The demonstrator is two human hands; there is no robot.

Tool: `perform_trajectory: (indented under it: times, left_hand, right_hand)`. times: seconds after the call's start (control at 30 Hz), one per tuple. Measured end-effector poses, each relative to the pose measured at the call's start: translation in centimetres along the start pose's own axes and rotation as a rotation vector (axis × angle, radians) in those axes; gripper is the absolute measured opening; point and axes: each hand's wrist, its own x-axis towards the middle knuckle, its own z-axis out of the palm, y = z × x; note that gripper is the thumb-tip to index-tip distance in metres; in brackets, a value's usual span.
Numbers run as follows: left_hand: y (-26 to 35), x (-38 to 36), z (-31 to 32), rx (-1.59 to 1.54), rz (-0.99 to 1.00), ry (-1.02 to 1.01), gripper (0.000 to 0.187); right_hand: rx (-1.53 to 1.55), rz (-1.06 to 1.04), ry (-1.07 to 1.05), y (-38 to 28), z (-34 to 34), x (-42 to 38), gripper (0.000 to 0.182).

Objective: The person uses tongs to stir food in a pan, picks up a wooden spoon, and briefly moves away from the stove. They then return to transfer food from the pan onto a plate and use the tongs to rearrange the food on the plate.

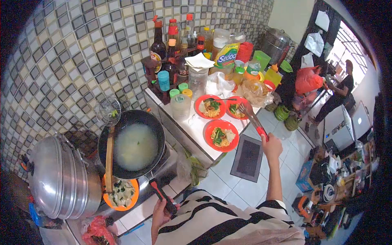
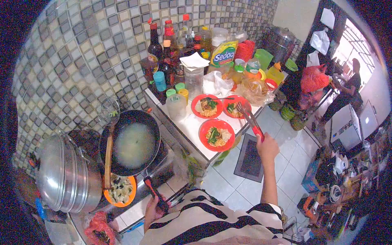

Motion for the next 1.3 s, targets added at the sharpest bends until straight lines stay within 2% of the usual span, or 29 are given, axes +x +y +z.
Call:
perform_trajectory:
  times: [0.17,0.47,1.0,1.17,1.3]
  left_hand:
    - [0.1,0.0,-0.1,-0.015,-0.007,0.004,0.024]
    - [-0.2,0.1,-0.1,-0.042,-0.003,0.037,0.023]
    - [0.2,-0.1,0.4,0.018,0.023,0.01,0.023]
    - [0.2,-0.2,0.3,-0.012,-0.008,-0.002,0.025]
    - [0.2,-0.3,0.5,-0.007,0.042,-0.033,0.026]
  right_hand:
    - [-0.1,-0.023,0.044,-0.5,-0.8,-0.2,0.034]
    - [-0.143,0.028,0.092,-0.3,-1.4,-0.2,0.037]
    - [-0.138,-0.003,0.128,-0.4,-2.0,-0.6,0.036]
    - [0.061,0.091,0.141,-0.3,-2.8,-1.0,0.038]
    - [0.218,0.031,0.152,-0.5,-3.2,-2.3,0.042]
